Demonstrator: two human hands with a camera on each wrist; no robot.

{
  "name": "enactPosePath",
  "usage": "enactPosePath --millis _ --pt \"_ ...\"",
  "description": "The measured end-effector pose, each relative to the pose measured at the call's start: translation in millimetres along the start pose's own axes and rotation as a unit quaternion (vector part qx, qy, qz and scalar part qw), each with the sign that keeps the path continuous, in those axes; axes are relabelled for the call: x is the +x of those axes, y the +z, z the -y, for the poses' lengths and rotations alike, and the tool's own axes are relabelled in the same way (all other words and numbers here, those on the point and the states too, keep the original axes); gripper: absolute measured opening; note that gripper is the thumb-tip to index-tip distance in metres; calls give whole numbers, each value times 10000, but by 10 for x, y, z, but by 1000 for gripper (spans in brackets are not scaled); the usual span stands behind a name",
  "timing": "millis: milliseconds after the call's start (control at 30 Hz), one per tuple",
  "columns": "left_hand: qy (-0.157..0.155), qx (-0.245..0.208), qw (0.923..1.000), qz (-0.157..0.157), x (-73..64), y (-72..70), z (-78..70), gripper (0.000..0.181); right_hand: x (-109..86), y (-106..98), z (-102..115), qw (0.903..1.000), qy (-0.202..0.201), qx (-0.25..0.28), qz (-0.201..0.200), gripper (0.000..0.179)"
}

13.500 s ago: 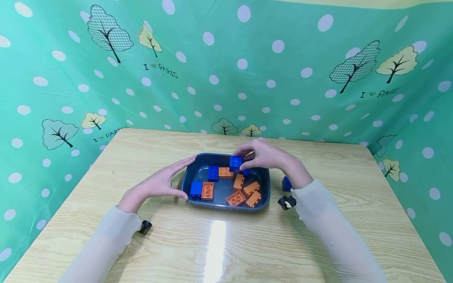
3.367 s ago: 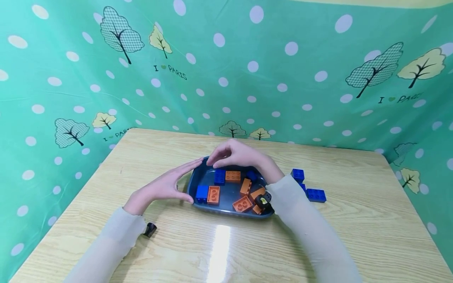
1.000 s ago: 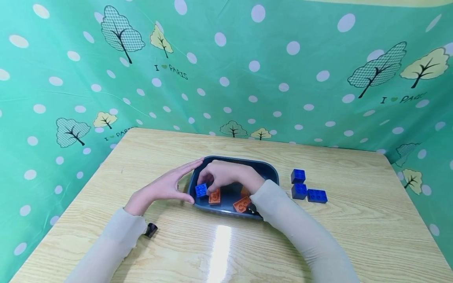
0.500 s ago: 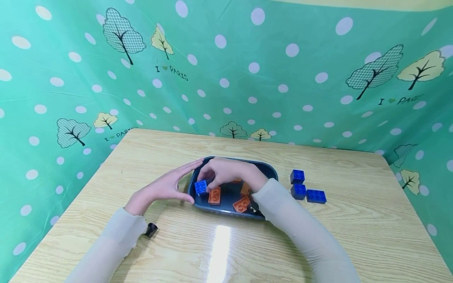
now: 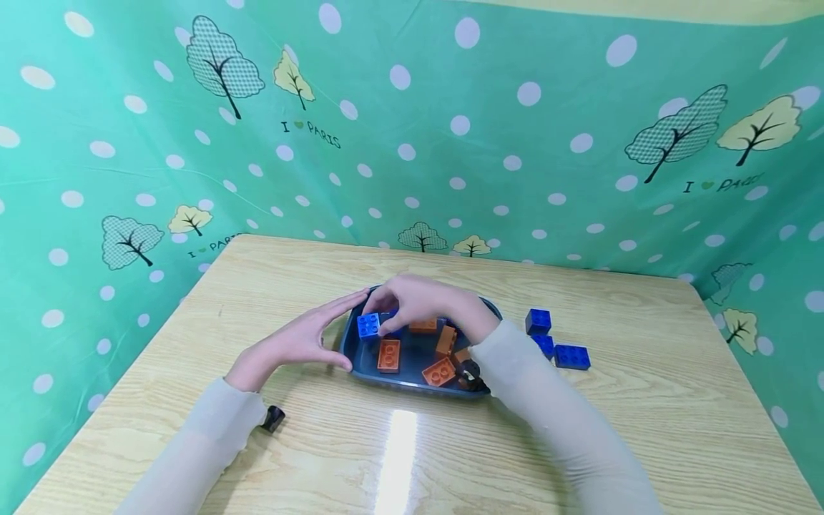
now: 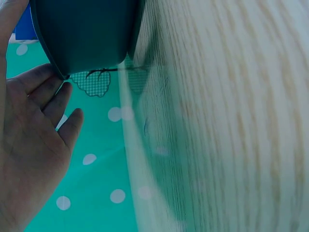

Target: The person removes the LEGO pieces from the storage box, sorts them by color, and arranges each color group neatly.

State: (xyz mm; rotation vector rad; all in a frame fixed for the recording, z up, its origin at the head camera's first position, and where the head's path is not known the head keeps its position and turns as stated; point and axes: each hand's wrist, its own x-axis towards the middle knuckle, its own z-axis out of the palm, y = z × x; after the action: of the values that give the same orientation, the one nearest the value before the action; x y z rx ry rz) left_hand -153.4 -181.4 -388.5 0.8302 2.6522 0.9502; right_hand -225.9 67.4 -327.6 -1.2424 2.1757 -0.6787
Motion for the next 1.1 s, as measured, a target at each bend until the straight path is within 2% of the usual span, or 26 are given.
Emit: enactPosePath --millis 233,533,833,1100 --pt "-35 -37 10000 4 -2 -2 -13 115 -87 -78 -18 9997 -102 50 -236 42" --pt "-35 -91 10000 8 4 3 1 116 -241 -171 -34 9977 -316 410 -435 40" --pt "89 -78 9999 -68 9 11 14 115 -410 -258 -57 9959 -310 265 -805 41" --pt "76 57 9999 -78 20 19 20 117 -571 -297 -101 9905 -325 740 -1110 39"
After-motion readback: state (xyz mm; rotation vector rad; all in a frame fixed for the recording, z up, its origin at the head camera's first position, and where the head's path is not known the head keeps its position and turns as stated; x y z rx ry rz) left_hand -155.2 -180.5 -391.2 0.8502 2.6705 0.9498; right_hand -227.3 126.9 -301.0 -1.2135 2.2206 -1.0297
